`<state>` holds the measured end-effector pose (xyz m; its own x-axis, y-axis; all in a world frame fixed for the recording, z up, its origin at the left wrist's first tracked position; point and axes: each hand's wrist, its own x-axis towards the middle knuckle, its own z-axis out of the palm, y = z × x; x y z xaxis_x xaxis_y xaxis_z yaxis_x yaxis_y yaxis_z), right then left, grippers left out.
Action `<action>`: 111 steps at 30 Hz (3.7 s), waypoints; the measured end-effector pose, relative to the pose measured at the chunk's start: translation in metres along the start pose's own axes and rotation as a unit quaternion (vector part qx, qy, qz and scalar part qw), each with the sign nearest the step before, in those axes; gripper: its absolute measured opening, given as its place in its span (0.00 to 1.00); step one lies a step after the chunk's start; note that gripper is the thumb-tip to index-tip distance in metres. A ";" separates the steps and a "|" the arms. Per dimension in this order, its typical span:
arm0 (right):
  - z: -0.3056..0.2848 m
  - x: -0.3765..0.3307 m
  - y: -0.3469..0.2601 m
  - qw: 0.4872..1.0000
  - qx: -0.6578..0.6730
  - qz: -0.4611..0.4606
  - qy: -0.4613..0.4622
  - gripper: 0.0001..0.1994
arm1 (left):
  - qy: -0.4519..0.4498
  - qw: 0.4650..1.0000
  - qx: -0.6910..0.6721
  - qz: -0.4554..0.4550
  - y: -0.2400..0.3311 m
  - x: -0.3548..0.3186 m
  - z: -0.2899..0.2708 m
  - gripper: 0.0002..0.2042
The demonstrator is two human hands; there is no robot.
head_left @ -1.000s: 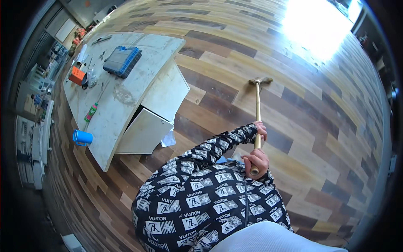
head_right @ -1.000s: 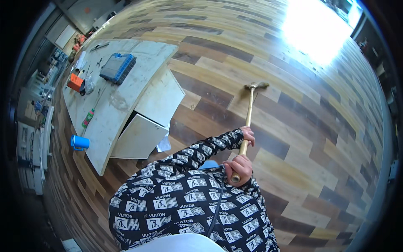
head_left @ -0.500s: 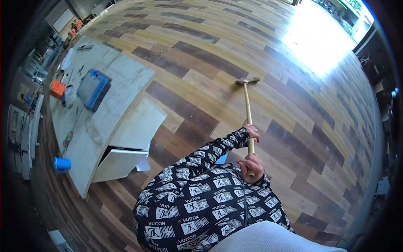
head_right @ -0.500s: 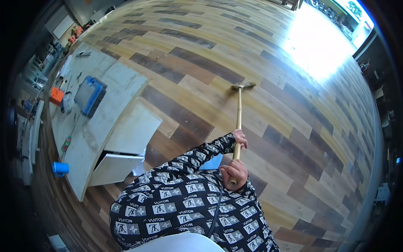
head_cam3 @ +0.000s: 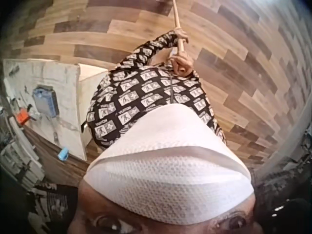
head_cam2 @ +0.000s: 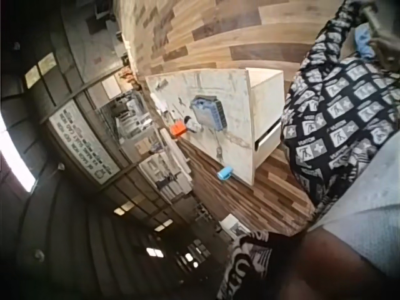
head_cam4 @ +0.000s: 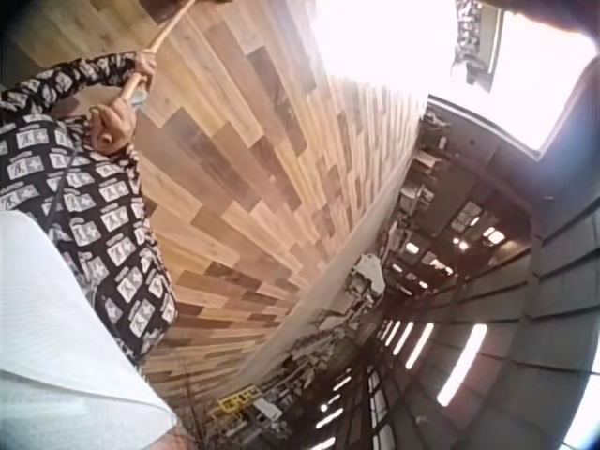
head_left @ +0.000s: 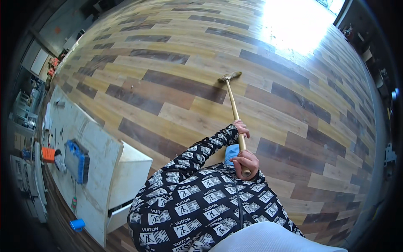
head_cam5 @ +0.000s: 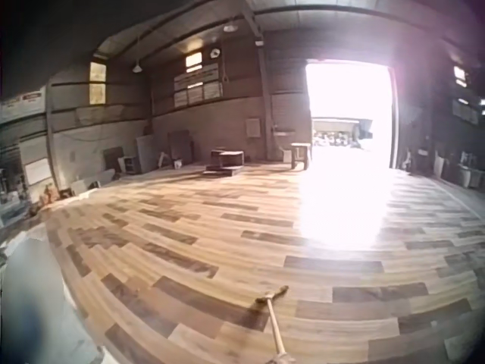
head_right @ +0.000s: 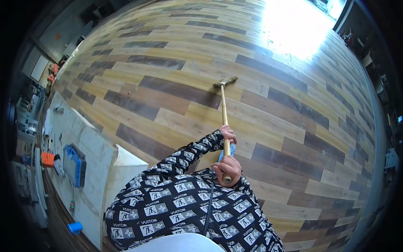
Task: The person sweeps the wooden floor with a broom, walks outside, and sweeps the outdoor concrete ground using the broom.
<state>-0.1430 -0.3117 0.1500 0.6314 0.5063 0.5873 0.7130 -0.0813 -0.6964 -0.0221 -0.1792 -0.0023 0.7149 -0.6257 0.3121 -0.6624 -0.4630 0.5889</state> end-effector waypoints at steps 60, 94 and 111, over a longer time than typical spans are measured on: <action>-0.020 0.213 0.167 0.994 0.037 -0.086 -0.056 0.03 | 0.253 0.955 0.113 0.104 -0.207 0.119 -0.124 0.05; -0.012 0.283 0.206 0.991 0.091 -0.049 -0.087 0.01 | 0.208 0.970 0.117 0.052 -0.280 0.114 -0.171 0.11; 0.007 0.314 0.274 0.978 0.128 -0.092 -0.135 0.02 | 0.270 0.950 0.154 -0.019 -0.311 0.114 -0.203 0.10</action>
<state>0.2483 -0.1693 0.1411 0.3715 0.7026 0.6070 0.6857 0.2331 -0.6895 0.3109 0.0210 0.0018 0.6957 -0.2300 0.6805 -0.6084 -0.6923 0.3880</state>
